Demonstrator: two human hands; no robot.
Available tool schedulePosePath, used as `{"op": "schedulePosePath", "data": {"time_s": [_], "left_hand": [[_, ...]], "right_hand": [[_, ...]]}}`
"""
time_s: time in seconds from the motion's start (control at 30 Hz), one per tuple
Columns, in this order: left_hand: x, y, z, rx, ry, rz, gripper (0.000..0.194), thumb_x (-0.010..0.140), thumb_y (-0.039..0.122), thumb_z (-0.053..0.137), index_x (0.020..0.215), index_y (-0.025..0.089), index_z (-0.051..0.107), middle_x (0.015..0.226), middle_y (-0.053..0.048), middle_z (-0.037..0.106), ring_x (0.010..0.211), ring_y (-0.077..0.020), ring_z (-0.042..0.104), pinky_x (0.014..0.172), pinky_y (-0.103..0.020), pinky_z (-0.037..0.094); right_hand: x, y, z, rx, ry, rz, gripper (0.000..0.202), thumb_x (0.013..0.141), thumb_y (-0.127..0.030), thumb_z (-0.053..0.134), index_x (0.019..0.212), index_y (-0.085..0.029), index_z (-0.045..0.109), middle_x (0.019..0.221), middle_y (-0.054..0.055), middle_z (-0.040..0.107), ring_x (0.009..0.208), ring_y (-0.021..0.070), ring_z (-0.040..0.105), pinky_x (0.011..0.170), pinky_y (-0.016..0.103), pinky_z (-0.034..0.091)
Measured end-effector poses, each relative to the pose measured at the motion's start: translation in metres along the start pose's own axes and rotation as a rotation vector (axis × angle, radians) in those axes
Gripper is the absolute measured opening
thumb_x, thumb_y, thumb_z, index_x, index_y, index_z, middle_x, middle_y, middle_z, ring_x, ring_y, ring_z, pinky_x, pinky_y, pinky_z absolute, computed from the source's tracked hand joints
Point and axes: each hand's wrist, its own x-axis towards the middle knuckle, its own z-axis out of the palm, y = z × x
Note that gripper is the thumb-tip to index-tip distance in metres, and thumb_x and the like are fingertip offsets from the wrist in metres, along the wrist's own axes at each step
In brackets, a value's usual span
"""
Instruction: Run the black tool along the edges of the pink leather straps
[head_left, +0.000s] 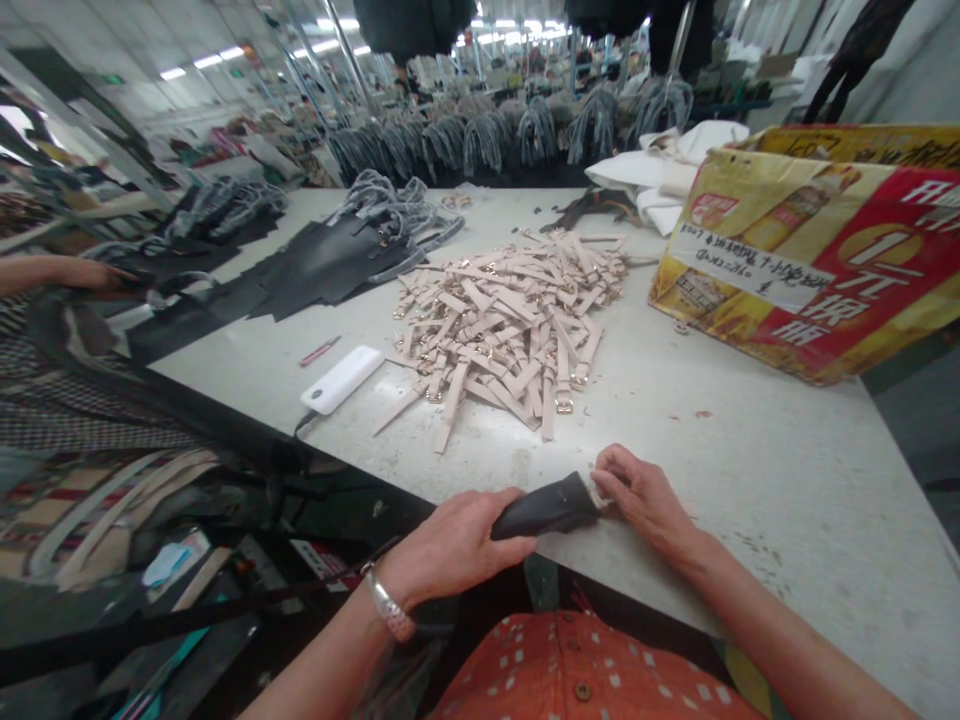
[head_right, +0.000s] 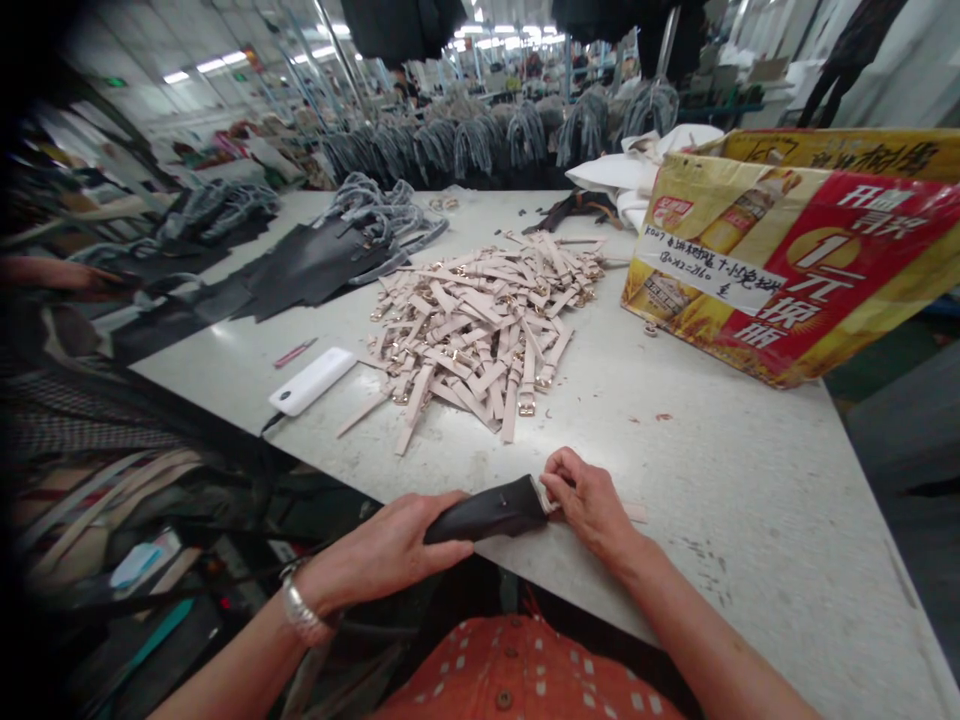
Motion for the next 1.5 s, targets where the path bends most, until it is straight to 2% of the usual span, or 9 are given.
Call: {"op": "schedulePosePath", "data": {"time_s": [0.17, 0.3, 0.43, 0.67, 0.8, 0.93, 1.13, 1.27, 1.5], "left_hand": [[0.0, -0.002, 0.001, -0.015, 0.026, -0.025, 0.034, 0.081, 0.047, 0.047, 0.098, 0.021, 0.061, 0.082, 0.0, 0.065, 0.074, -0.0163, 0.059, 0.067, -0.024, 0.043], [0.0, -0.003, -0.002, -0.014, 0.01, -0.028, 0.034, 0.081, 0.046, 0.046, 0.099, 0.02, 0.06, 0.082, 0.0, 0.064, 0.074, -0.0165, 0.059, 0.068, -0.024, 0.043], [-0.002, -0.001, -0.006, 0.009, 0.005, -0.012, 0.032, 0.081, 0.044, 0.048, 0.101, 0.022, 0.06, 0.083, 0.0, 0.065, 0.075, -0.0172, 0.06, 0.069, -0.024, 0.043], [-0.004, -0.005, -0.006, 0.01, 0.018, -0.028, 0.03, 0.081, 0.043, 0.048, 0.099, 0.023, 0.061, 0.082, 0.001, 0.065, 0.076, -0.0173, 0.059, 0.067, -0.023, 0.043], [-0.009, -0.008, -0.004, -0.001, 0.031, -0.04, 0.031, 0.08, 0.043, 0.05, 0.101, 0.024, 0.061, 0.084, 0.001, 0.065, 0.077, -0.0177, 0.06, 0.069, -0.023, 0.043], [-0.023, -0.008, -0.009, 0.005, 0.046, -0.068, 0.032, 0.079, 0.044, 0.05, 0.102, 0.024, 0.061, 0.083, 0.001, 0.064, 0.076, -0.0169, 0.059, 0.069, -0.023, 0.043], [-0.04, -0.017, -0.017, 0.052, 0.084, -0.11, 0.035, 0.08, 0.047, 0.05, 0.106, 0.026, 0.059, 0.089, -0.001, 0.065, 0.082, -0.0191, 0.059, 0.071, -0.025, 0.043], [-0.04, -0.023, -0.015, 0.072, 0.084, -0.115, 0.037, 0.079, 0.045, 0.05, 0.111, 0.027, 0.058, 0.091, -0.001, 0.065, 0.085, -0.0199, 0.059, 0.072, -0.025, 0.043], [-0.032, -0.017, -0.006, 0.115, 0.063, -0.088, 0.034, 0.079, 0.047, 0.05, 0.106, 0.028, 0.059, 0.089, -0.001, 0.066, 0.084, -0.0204, 0.06, 0.07, -0.025, 0.043]], "right_hand": [[-0.006, -0.009, -0.015, -0.238, -0.021, -0.056, 0.014, 0.085, -0.025, 0.048, 0.073, -0.021, 0.053, 0.065, -0.002, 0.056, 0.066, 0.0149, 0.05, 0.063, 0.026, 0.035], [-0.012, -0.008, -0.019, -0.188, -0.078, -0.095, 0.008, 0.083, -0.023, 0.051, 0.075, -0.02, 0.053, 0.07, -0.001, 0.056, 0.067, 0.014, 0.05, 0.062, 0.025, 0.036], [-0.011, -0.003, -0.014, -0.2, -0.092, -0.159, 0.008, 0.073, -0.019, 0.06, 0.075, -0.019, 0.052, 0.075, 0.0, 0.055, 0.069, 0.0136, 0.049, 0.062, 0.024, 0.035], [-0.002, -0.01, -0.01, -0.316, -0.133, -0.071, 0.018, 0.064, -0.012, 0.057, 0.077, -0.02, 0.05, 0.073, -0.002, 0.054, 0.066, 0.0134, 0.048, 0.059, 0.024, 0.032], [0.002, -0.013, -0.006, -0.321, -0.158, -0.09, 0.024, 0.067, -0.011, 0.056, 0.088, -0.021, 0.053, 0.083, 0.001, 0.057, 0.074, 0.0163, 0.051, 0.065, 0.027, 0.035], [0.005, -0.02, 0.003, -0.207, -0.217, -0.17, 0.033, 0.072, -0.008, 0.051, 0.102, -0.022, 0.055, 0.094, 0.004, 0.059, 0.087, 0.0184, 0.053, 0.076, 0.029, 0.04], [0.005, -0.031, 0.009, -0.21, -0.307, -0.268, 0.044, 0.079, -0.011, 0.053, 0.12, -0.024, 0.051, 0.107, 0.006, 0.059, 0.097, 0.0214, 0.051, 0.085, 0.034, 0.038], [0.002, -0.022, 0.012, -0.28, -0.271, -0.254, 0.046, 0.079, -0.01, 0.054, 0.122, -0.024, 0.05, 0.099, 0.006, 0.061, 0.092, 0.022, 0.051, 0.081, 0.035, 0.036], [-0.005, -0.01, 0.016, -0.251, -0.218, -0.26, 0.054, 0.078, -0.009, 0.054, 0.129, -0.025, 0.044, 0.105, 0.006, 0.061, 0.095, 0.0215, 0.051, 0.083, 0.036, 0.038]]}}
